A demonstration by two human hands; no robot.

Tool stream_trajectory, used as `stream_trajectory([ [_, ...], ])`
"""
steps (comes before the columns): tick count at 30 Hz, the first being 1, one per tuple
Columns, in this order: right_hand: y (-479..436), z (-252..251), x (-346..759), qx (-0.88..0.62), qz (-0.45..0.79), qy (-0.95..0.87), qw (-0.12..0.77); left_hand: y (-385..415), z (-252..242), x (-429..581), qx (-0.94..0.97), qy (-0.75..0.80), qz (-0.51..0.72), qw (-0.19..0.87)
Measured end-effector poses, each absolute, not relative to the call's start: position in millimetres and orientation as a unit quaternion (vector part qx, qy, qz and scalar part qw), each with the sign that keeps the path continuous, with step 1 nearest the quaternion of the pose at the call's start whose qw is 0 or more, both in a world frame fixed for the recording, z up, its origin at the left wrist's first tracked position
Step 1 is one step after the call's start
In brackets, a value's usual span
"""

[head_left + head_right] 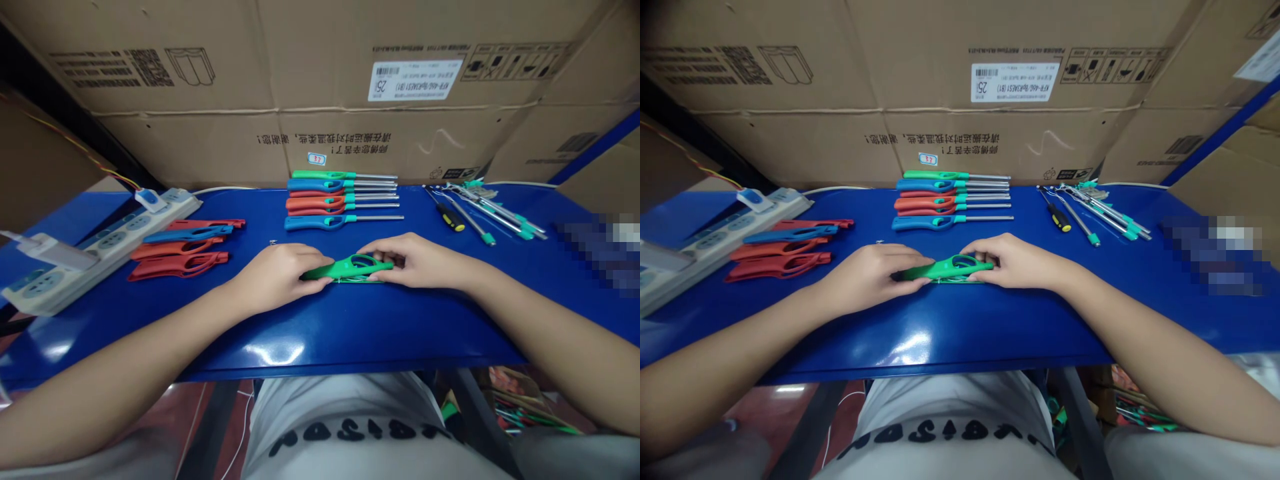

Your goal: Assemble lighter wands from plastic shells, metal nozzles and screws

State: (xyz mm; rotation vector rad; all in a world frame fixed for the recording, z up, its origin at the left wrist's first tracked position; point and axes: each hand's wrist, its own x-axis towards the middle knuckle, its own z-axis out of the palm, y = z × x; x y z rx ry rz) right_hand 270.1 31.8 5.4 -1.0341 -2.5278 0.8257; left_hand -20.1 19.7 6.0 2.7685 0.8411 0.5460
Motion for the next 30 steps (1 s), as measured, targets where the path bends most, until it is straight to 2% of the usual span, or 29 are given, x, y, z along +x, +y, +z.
stream_trajectory([
  [30,28.5,10.4,267.6,-0.373,0.257,-0.881,0.132,11.9,0.3,-15.4,0.932,0.286,0.214,0.056],
])
